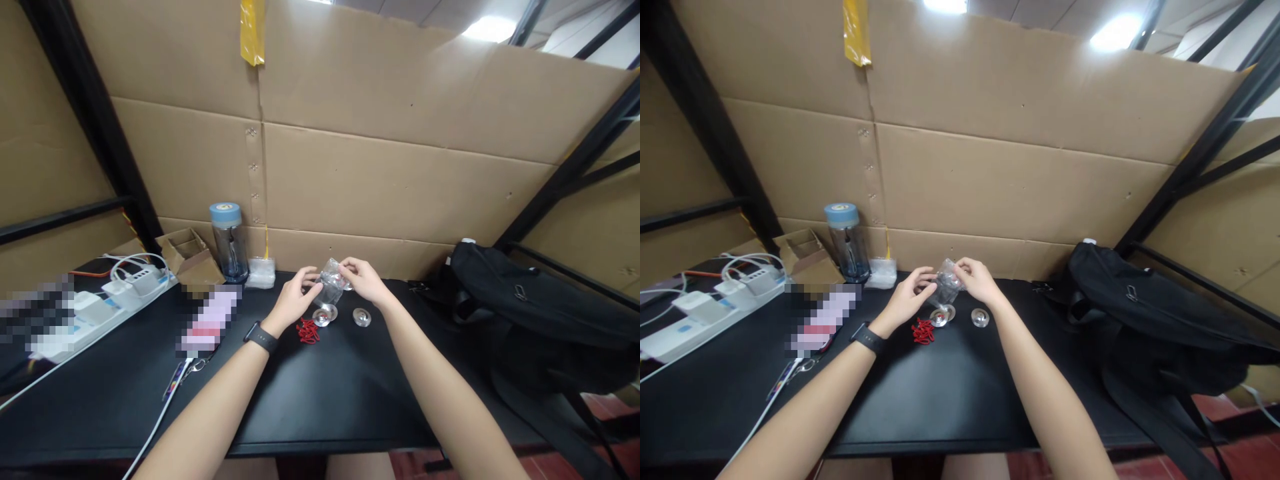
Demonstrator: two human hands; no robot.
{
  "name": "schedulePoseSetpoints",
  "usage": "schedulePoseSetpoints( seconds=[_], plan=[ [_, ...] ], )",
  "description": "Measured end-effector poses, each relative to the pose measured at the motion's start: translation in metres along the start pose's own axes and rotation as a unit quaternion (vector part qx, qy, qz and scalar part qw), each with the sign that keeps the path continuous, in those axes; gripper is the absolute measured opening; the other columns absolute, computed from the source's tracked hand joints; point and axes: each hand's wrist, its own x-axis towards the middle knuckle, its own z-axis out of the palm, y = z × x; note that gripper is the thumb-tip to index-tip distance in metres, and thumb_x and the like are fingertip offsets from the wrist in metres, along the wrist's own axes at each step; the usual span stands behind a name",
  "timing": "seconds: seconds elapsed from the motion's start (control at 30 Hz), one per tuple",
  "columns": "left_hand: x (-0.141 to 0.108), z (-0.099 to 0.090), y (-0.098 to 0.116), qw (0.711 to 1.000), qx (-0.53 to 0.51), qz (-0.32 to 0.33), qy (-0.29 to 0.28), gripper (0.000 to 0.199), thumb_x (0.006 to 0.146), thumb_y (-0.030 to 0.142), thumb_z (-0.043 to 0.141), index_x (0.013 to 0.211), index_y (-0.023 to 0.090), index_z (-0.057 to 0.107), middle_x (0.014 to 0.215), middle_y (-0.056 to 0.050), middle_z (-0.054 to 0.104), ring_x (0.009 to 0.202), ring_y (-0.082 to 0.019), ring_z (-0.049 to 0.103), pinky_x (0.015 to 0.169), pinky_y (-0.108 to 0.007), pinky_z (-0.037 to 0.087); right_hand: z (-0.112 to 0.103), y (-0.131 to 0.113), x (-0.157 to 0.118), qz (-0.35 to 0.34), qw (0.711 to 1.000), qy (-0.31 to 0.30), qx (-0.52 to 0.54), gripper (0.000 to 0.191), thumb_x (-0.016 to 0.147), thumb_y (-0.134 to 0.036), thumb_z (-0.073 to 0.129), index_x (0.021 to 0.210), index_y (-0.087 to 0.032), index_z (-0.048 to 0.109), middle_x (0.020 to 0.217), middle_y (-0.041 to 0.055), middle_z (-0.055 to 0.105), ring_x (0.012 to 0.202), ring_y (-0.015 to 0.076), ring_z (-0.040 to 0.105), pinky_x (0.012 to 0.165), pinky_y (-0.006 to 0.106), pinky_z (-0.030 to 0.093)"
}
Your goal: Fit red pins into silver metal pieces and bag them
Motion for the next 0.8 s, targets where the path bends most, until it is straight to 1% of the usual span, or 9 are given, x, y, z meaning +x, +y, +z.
schedulePoseSetpoints(
  seconds=[0.13, 0.23, 0.27, 0.4, 0.53, 0.6, 0.67, 0.73, 0.8],
  plan=[
    [0.002, 0.004, -0.003, 0.992, -0.118, -0.035, 0.013, 0.046, 0.087, 0.034, 0.067, 0.127, 0.020, 0.048, 0.099, -0.007, 0.073, 0.090, -0.018, 0.072, 0.080, -0.030, 0.057, 0.017, -0.011, -0.012, -0.009, 0.999, -0.007, 0.037, 0.031, 0.084, -0.046, 0.068, 0.099, -0.019, 0.061, 0.085, 0.0024, 0.071, 0.065, 0.0142, 0.065, 0.062, 0.026, 0.053],
    [0.003, 0.002, -0.006, 0.990, -0.136, -0.044, 0.019, 0.047, 0.087, 0.031, 0.066, 0.128, 0.021, 0.043, 0.100, -0.005, 0.070, 0.083, -0.015, 0.071, 0.077, -0.028, 0.056, 0.033, -0.007, -0.020, 0.005, 0.996, 0.010, 0.090, 0.054, 0.067, -0.035, 0.083, 0.113, -0.023, 0.056, 0.095, 0.0015, 0.069, 0.063, 0.0130, 0.065, 0.061, 0.026, 0.055],
    [0.003, 0.000, -0.005, 0.991, -0.122, -0.041, 0.029, 0.047, 0.087, 0.030, 0.064, 0.127, 0.022, 0.042, 0.102, -0.006, 0.068, 0.082, -0.014, 0.071, 0.077, -0.028, 0.056, 0.039, -0.003, -0.022, 0.015, 0.993, 0.022, 0.113, 0.054, 0.068, -0.033, 0.082, 0.113, -0.023, 0.054, 0.092, 0.0002, 0.068, 0.060, 0.0123, 0.064, 0.059, 0.026, 0.054],
    [0.000, -0.011, 0.006, 0.993, 0.072, 0.036, 0.087, 0.037, 0.085, 0.035, 0.068, 0.115, 0.021, 0.051, 0.114, -0.008, 0.062, 0.099, -0.019, 0.065, 0.089, -0.034, 0.051, 0.054, 0.015, -0.019, 0.064, 0.979, 0.083, 0.176, 0.044, 0.071, -0.028, 0.076, 0.107, -0.022, 0.052, 0.075, -0.0044, 0.065, 0.055, 0.0135, 0.065, 0.052, 0.024, 0.052],
    [-0.003, -0.017, 0.017, 0.963, 0.236, 0.123, -0.043, 0.045, 0.073, 0.042, 0.082, 0.110, 0.024, 0.064, 0.118, -0.007, 0.065, 0.114, -0.026, 0.057, 0.098, -0.038, 0.041, 0.056, 0.023, -0.008, 0.116, 0.965, 0.078, 0.221, 0.055, 0.063, -0.027, 0.083, 0.106, -0.021, 0.049, 0.068, -0.0055, 0.066, 0.055, 0.0142, 0.065, 0.052, 0.024, 0.053],
    [-0.002, -0.016, 0.017, 0.947, 0.281, 0.130, -0.081, 0.039, 0.077, 0.040, 0.080, 0.111, 0.027, 0.067, 0.121, -0.005, 0.067, 0.116, -0.026, 0.057, 0.097, -0.038, 0.037, 0.055, 0.022, -0.005, 0.124, 0.961, 0.060, 0.239, 0.059, 0.061, -0.028, 0.086, 0.107, -0.022, 0.049, 0.069, -0.0055, 0.066, 0.054, 0.0133, 0.065, 0.053, 0.024, 0.053],
    [-0.001, -0.018, 0.013, 0.937, 0.309, 0.130, -0.094, 0.017, 0.089, 0.034, 0.068, 0.105, 0.028, 0.070, 0.116, -0.003, 0.071, 0.111, -0.023, 0.060, 0.096, -0.037, 0.035, 0.056, 0.021, -0.003, 0.122, 0.959, 0.044, 0.252, 0.056, 0.065, -0.032, 0.084, 0.109, -0.022, 0.050, 0.075, -0.0040, 0.066, 0.057, 0.0124, 0.065, 0.054, 0.023, 0.053],
    [0.002, -0.024, 0.009, 0.931, 0.335, 0.119, -0.083, 0.016, 0.097, 0.029, 0.056, 0.099, 0.027, 0.072, 0.110, -0.003, 0.074, 0.105, -0.021, 0.063, 0.095, -0.038, 0.034, 0.056, 0.022, -0.004, 0.114, 0.962, 0.042, 0.243, 0.049, 0.073, -0.037, 0.078, 0.112, -0.022, 0.052, 0.085, -0.0013, 0.067, 0.065, 0.0128, 0.067, 0.055, 0.023, 0.053],
    [0.004, -0.037, 0.004, 0.922, 0.374, 0.091, -0.036, 0.022, 0.099, 0.027, 0.050, 0.102, 0.027, 0.072, 0.111, -0.004, 0.075, 0.105, -0.022, 0.064, 0.095, -0.040, 0.033, 0.054, 0.024, -0.008, 0.097, 0.975, 0.049, 0.193, 0.041, 0.079, -0.037, 0.071, 0.115, -0.023, 0.054, 0.097, 0.0013, 0.065, 0.072, 0.0133, 0.067, 0.058, 0.024, 0.053]
  ],
)
